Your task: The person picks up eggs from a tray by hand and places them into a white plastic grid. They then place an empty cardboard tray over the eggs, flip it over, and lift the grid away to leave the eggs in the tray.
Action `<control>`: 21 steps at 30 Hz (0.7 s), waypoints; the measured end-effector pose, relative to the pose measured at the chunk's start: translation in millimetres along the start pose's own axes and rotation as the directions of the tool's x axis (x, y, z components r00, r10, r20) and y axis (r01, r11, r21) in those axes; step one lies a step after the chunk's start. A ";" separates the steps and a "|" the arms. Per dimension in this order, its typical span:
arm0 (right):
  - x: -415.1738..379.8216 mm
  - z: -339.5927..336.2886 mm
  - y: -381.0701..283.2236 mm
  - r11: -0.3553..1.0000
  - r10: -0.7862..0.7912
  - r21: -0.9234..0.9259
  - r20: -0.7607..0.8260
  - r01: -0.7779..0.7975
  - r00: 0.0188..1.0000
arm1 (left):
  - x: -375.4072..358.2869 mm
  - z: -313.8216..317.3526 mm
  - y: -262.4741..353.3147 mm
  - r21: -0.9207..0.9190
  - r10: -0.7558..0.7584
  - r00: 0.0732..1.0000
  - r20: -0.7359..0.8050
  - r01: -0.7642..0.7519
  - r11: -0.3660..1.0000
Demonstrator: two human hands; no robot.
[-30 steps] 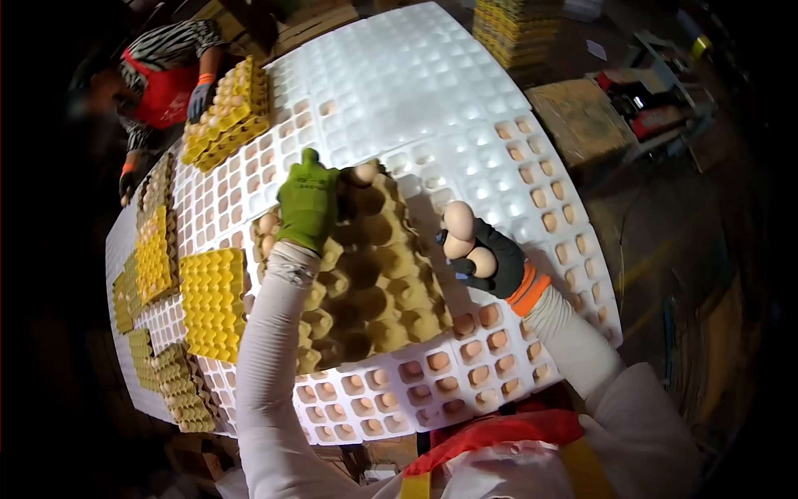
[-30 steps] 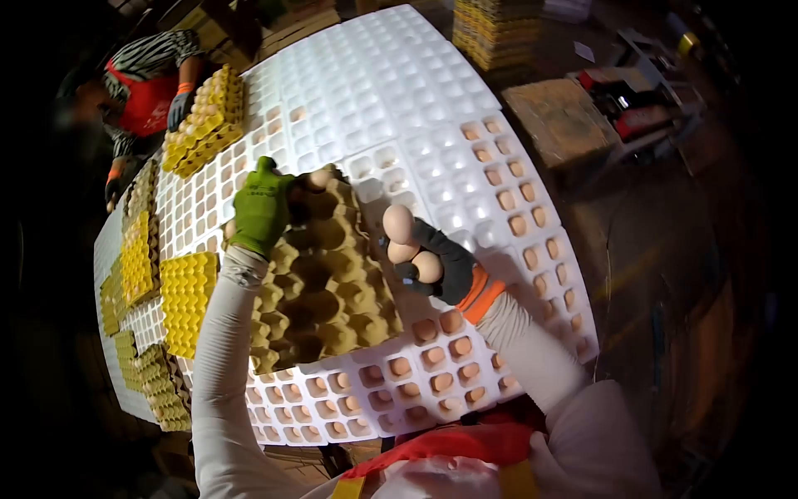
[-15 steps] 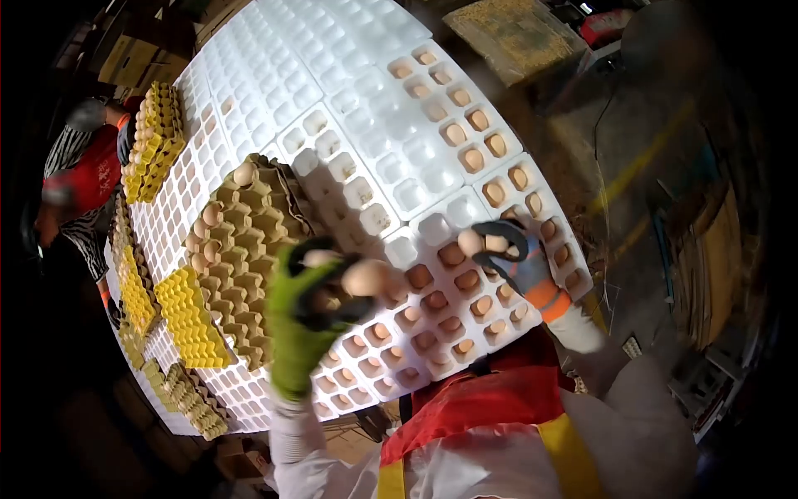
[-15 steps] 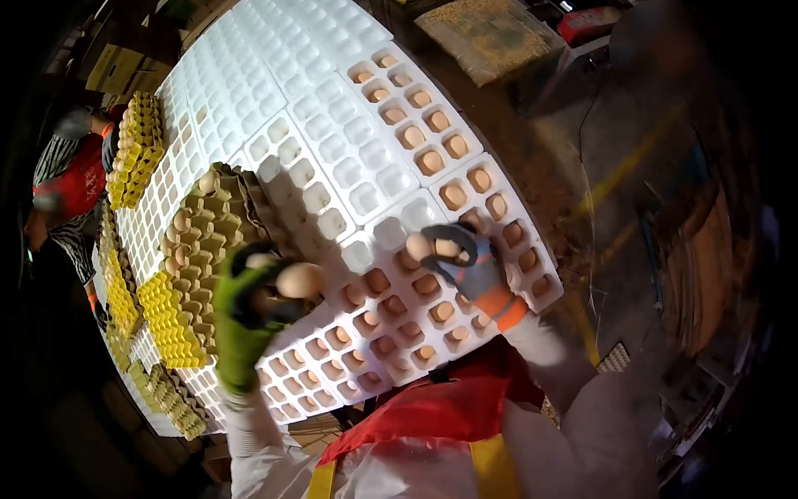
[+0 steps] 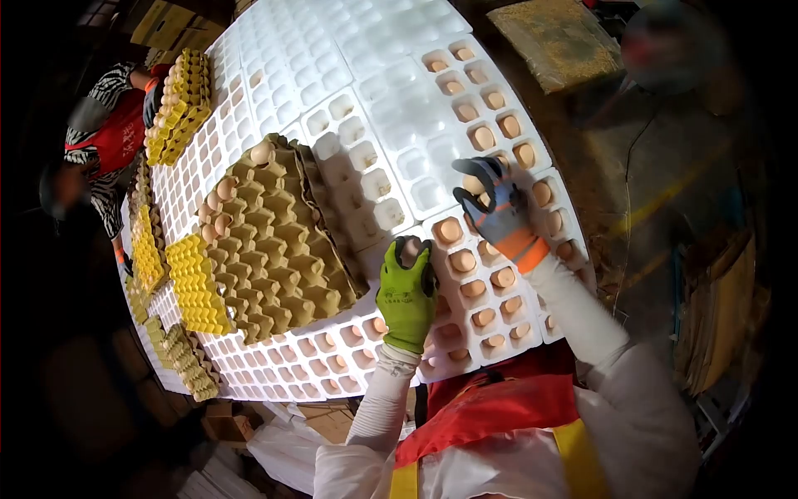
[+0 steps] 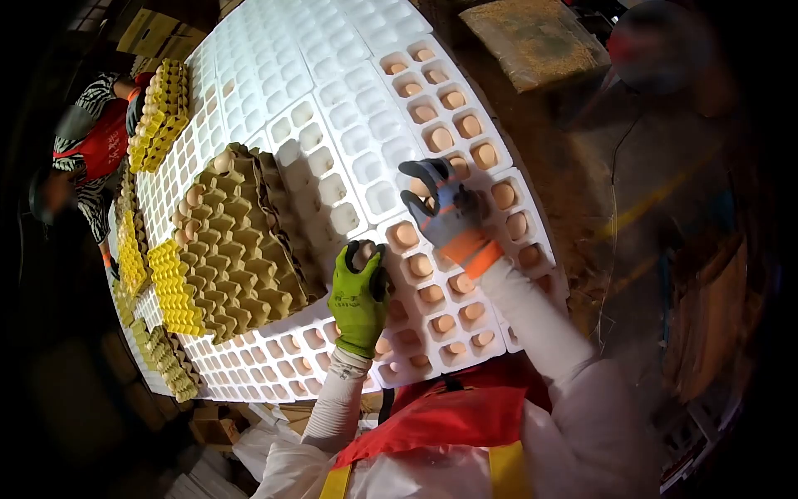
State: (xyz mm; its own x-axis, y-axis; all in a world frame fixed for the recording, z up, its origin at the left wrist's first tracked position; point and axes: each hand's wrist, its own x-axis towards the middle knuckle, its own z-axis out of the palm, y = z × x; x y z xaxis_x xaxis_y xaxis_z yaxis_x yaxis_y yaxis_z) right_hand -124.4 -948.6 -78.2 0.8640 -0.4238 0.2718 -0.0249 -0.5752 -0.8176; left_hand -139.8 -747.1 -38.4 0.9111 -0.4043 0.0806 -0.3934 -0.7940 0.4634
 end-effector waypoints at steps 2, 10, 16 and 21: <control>0.8 3.6 7.8 1.000 -0.026 -0.001 0.050 0.026 0.998 | -6.1 -2.7 -3.3 -0.029 0.028 0.999 -0.033 -0.029 0.999; 23.3 42.0 -23.3 0.981 -0.144 -0.094 0.235 0.170 0.961 | 45.9 5.7 -1.3 -0.462 -0.054 0.961 -0.272 -0.081 0.883; 17.5 56.5 1.5 0.925 -0.032 0.379 0.138 -0.023 0.990 | 55.9 30.4 -23.7 -0.092 0.023 0.957 -0.289 -0.052 0.994; 46.1 53.5 -45.0 0.889 -0.053 0.456 0.200 -0.045 0.978 | -5.8 -27.9 11.3 -0.477 0.032 0.981 -0.189 -0.120 0.870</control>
State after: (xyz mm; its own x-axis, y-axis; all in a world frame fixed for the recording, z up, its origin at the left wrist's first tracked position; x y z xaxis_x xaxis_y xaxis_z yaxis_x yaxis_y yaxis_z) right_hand -56.5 -904.8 -56.0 0.9473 -0.2437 0.2079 0.1683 -0.1736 -0.9703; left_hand -146.1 -741.1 -9.0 0.9048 -0.3364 0.2609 -0.3933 -0.4257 0.8149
